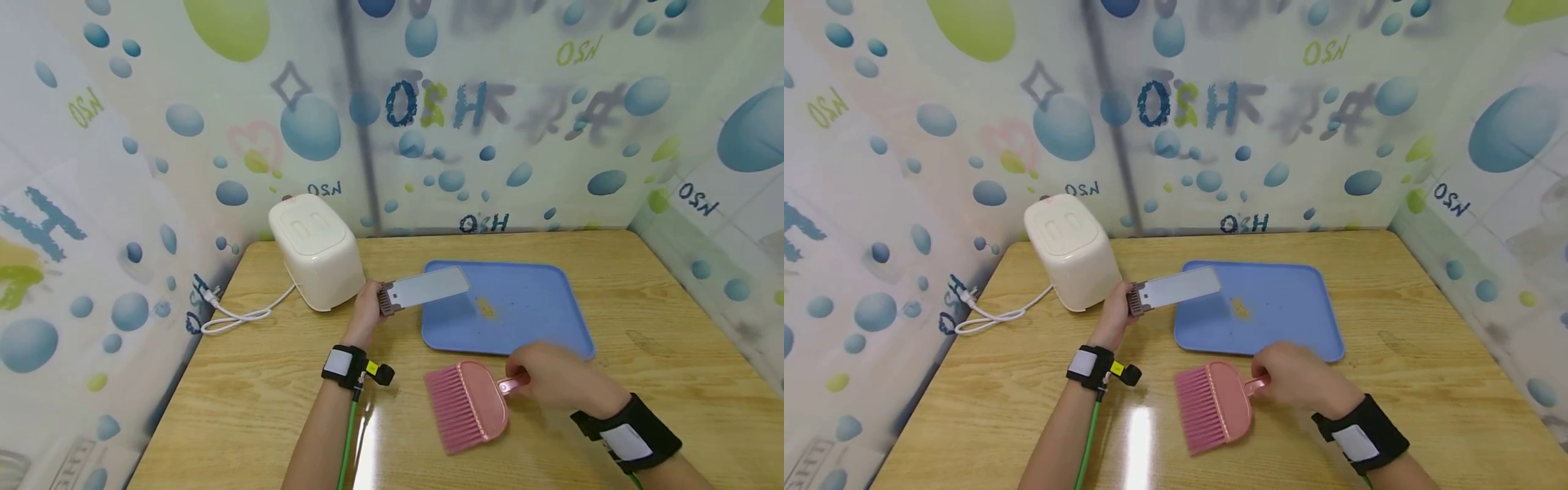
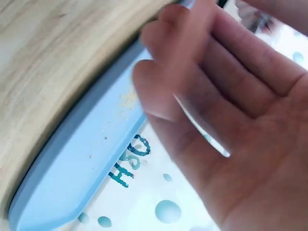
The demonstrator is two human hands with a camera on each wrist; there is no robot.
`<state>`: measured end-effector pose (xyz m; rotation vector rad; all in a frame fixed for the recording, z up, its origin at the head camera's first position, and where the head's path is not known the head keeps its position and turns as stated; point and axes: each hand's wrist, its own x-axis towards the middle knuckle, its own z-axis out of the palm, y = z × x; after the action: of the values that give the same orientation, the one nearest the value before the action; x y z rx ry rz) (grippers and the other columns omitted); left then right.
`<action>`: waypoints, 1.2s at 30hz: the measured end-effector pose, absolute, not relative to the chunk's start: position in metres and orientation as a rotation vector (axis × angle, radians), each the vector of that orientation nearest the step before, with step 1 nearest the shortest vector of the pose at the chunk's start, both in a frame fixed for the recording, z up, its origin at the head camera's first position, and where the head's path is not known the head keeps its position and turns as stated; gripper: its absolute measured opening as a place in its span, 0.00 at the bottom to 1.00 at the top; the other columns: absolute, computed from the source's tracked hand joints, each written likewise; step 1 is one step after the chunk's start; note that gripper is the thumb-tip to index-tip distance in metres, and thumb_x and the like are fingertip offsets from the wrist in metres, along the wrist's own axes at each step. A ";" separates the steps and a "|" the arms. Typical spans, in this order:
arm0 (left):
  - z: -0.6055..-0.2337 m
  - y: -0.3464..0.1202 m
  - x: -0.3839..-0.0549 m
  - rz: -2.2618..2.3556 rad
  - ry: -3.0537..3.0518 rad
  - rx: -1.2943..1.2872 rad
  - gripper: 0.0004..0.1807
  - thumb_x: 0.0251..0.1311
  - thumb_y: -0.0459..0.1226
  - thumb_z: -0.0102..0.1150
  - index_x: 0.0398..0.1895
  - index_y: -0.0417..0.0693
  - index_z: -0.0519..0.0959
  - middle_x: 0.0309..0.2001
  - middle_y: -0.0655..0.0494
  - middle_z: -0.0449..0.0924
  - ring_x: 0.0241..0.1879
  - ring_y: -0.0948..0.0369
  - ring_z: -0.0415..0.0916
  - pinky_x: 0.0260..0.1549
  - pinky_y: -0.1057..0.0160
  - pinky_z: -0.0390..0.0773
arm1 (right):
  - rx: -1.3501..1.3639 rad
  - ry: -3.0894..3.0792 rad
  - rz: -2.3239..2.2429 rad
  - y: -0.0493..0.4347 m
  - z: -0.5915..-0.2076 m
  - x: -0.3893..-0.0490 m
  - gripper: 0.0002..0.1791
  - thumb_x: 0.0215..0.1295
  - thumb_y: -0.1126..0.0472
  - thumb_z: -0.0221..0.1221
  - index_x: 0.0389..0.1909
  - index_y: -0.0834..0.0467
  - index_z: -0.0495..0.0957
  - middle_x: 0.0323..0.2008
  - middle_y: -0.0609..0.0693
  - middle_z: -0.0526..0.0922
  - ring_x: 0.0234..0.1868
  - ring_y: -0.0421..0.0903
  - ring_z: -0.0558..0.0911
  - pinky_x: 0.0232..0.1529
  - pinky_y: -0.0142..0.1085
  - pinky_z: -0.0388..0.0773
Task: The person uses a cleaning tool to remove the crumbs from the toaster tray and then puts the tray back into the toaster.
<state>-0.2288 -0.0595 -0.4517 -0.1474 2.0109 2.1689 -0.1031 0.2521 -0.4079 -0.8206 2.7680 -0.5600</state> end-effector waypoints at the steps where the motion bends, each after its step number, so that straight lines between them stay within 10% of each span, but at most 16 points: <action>1: -0.451 -0.060 -0.229 2.169 2.008 -0.152 0.21 0.73 0.42 0.36 0.57 0.40 0.72 0.45 0.48 0.76 0.38 0.60 0.75 0.36 0.61 0.75 | -0.815 2.771 -0.534 0.250 -0.411 -0.102 0.11 0.60 0.55 0.73 0.25 0.49 0.80 0.22 0.35 0.70 0.25 0.33 0.66 0.25 0.32 0.65; 12: -0.450 -0.058 -0.227 2.172 2.010 -0.130 0.22 0.72 0.41 0.36 0.58 0.37 0.71 0.48 0.44 0.77 0.40 0.59 0.77 0.34 0.65 0.77 | -0.713 2.770 -0.410 0.238 -0.425 -0.096 0.19 0.61 0.60 0.70 0.19 0.48 0.70 0.18 0.37 0.64 0.21 0.35 0.64 0.22 0.33 0.62; 21: -0.448 -0.058 -0.227 2.228 1.963 -0.087 0.15 0.72 0.40 0.36 0.46 0.40 0.72 0.30 0.53 0.74 0.22 0.65 0.69 0.21 0.69 0.68 | -0.595 2.711 -0.754 0.236 -0.411 -0.115 0.04 0.69 0.58 0.65 0.37 0.55 0.84 0.30 0.41 0.80 0.29 0.36 0.75 0.29 0.35 0.74; 36: -0.441 -0.045 -0.221 2.283 1.846 0.089 0.10 0.73 0.36 0.37 0.41 0.42 0.70 0.23 0.56 0.81 0.17 0.65 0.74 0.19 0.69 0.72 | -0.279 2.480 -1.495 0.201 -0.407 -0.180 0.22 0.75 0.55 0.60 0.54 0.70 0.79 0.42 0.61 0.85 0.42 0.59 0.83 0.38 0.43 0.84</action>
<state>-0.2207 -0.0450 -0.4410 0.0890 1.8460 2.2826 -0.1805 0.2014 -0.4075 -0.2794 2.4796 -1.4948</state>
